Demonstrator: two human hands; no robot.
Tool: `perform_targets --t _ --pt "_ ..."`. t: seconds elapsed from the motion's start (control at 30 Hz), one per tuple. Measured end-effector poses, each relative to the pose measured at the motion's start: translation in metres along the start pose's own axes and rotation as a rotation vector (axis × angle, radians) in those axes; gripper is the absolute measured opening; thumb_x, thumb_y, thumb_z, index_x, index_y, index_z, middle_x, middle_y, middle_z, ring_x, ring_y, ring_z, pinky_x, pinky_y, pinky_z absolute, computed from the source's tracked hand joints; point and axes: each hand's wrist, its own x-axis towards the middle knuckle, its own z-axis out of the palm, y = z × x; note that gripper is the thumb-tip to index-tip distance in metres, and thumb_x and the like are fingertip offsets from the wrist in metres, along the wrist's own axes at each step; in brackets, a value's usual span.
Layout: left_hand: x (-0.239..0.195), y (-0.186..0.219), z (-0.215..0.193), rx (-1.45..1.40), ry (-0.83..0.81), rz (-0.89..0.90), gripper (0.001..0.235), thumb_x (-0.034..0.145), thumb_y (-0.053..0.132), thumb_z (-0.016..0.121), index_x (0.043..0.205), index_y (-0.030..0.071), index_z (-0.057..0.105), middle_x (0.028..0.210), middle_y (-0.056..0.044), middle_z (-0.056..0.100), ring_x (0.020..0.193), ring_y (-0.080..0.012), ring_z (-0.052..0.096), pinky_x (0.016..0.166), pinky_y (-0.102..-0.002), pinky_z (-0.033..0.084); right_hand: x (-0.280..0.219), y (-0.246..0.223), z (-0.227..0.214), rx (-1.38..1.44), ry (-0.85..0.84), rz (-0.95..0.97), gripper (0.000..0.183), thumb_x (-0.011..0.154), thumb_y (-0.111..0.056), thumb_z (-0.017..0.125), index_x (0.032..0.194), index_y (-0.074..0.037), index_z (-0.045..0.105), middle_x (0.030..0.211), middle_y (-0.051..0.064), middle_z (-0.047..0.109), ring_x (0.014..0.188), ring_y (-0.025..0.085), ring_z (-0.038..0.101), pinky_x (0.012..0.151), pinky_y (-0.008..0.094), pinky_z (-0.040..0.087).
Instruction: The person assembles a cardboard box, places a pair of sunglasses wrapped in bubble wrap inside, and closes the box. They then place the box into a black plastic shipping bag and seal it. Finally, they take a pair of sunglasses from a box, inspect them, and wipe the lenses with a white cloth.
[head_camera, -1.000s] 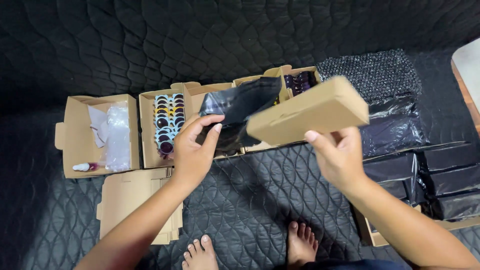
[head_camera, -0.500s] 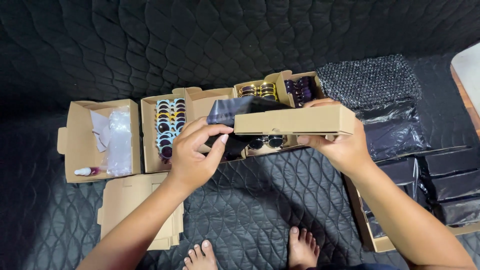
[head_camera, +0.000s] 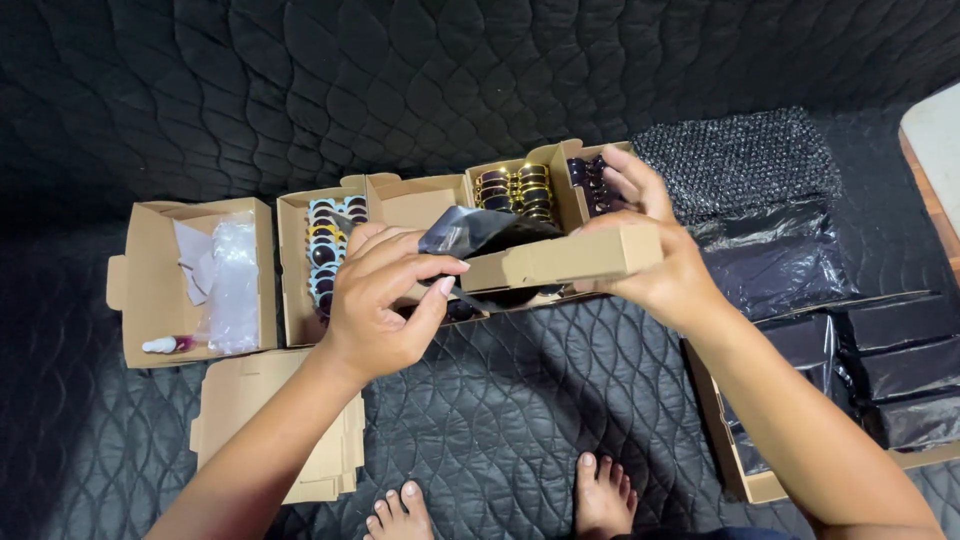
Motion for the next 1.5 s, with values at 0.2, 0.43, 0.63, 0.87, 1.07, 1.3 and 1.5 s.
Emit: perform_targets --t 0.2,0.43,0.63,0.87,1.07,1.3,1.5 --pt "0.018 0.006 -0.007 0.042 0.033 0.048 0.01 0.089 0.009 0.071 0.095 0.012 0.079 0.094 -0.011 0.075 0.089 -0.0369 0.071 0.09 -0.044 0.047 -0.003 0.0 0.025 0.445 0.066 0.269 0.052 0.067 -0.002 0.088 0.117 0.004 0.07 0.133 0.02 0.069 0.119 0.025 0.065 0.103 0.043 0.054" --pt "0.031 0.007 -0.019 0.031 0.101 -0.015 0.021 0.096 0.003 0.066 0.116 0.002 0.07 0.129 -0.022 0.064 0.127 -0.0416 0.059 0.11 -0.05 0.043 0.0 -0.015 0.041 0.752 0.319 0.412 0.041 0.074 0.013 0.078 0.111 0.002 0.064 0.101 0.019 0.073 0.087 0.039 0.076 0.072 0.061 0.067" --pt "-0.032 -0.011 0.016 -0.178 0.452 -0.555 0.014 0.102 0.011 0.059 0.101 0.011 0.046 0.094 0.001 0.045 0.088 -0.0122 0.048 0.084 -0.032 0.043 0.012 -0.025 0.033 0.85 0.471 0.458 0.026 0.083 0.0 0.076 0.106 -0.006 0.065 0.096 0.01 0.076 0.079 0.027 0.079 0.077 0.051 0.069" --pt "-0.072 -0.014 0.079 -1.255 0.213 -1.636 0.061 0.088 0.045 0.07 0.126 0.001 0.053 0.129 -0.025 0.064 0.122 -0.0395 0.064 0.109 -0.049 0.046 0.002 -0.017 0.05 1.06 0.558 0.639 0.025 0.085 -0.005 0.075 0.107 -0.007 0.062 0.092 0.014 0.073 0.082 0.038 0.077 0.086 0.059 0.064" --pt "-0.017 -0.021 0.075 -1.34 0.722 -1.331 0.014 0.088 0.021 0.077 0.086 0.012 0.067 0.097 -0.013 0.071 0.09 -0.0331 0.072 0.089 -0.048 0.059 -0.016 -0.002 0.063 1.078 0.601 0.715 0.021 0.086 -0.005 0.076 0.102 -0.009 0.063 0.086 0.011 0.072 0.078 0.036 0.077 0.089 0.06 0.063" --pt "-0.012 -0.026 0.072 -1.228 0.803 -1.258 0.029 0.085 0.011 0.079 0.105 0.022 0.06 0.1 -0.011 0.073 0.087 -0.0317 0.074 0.083 -0.049 0.063 -0.027 0.02 0.063 1.088 0.56 0.802 0.027 0.089 -0.033 0.07 0.1 -0.009 0.064 0.092 0.006 0.065 0.095 0.033 0.074 0.098 0.055 0.06" --pt "-0.007 -0.029 0.072 -1.15 0.818 -1.211 0.031 0.086 0.008 0.08 0.108 0.019 0.062 0.102 -0.01 0.074 0.095 -0.031 0.073 0.086 -0.05 0.061 -0.041 0.049 0.067 0.974 0.528 0.772 0.025 0.086 -0.012 0.074 0.107 -0.009 0.061 0.089 0.005 0.066 0.086 0.023 0.071 0.095 0.043 0.058"
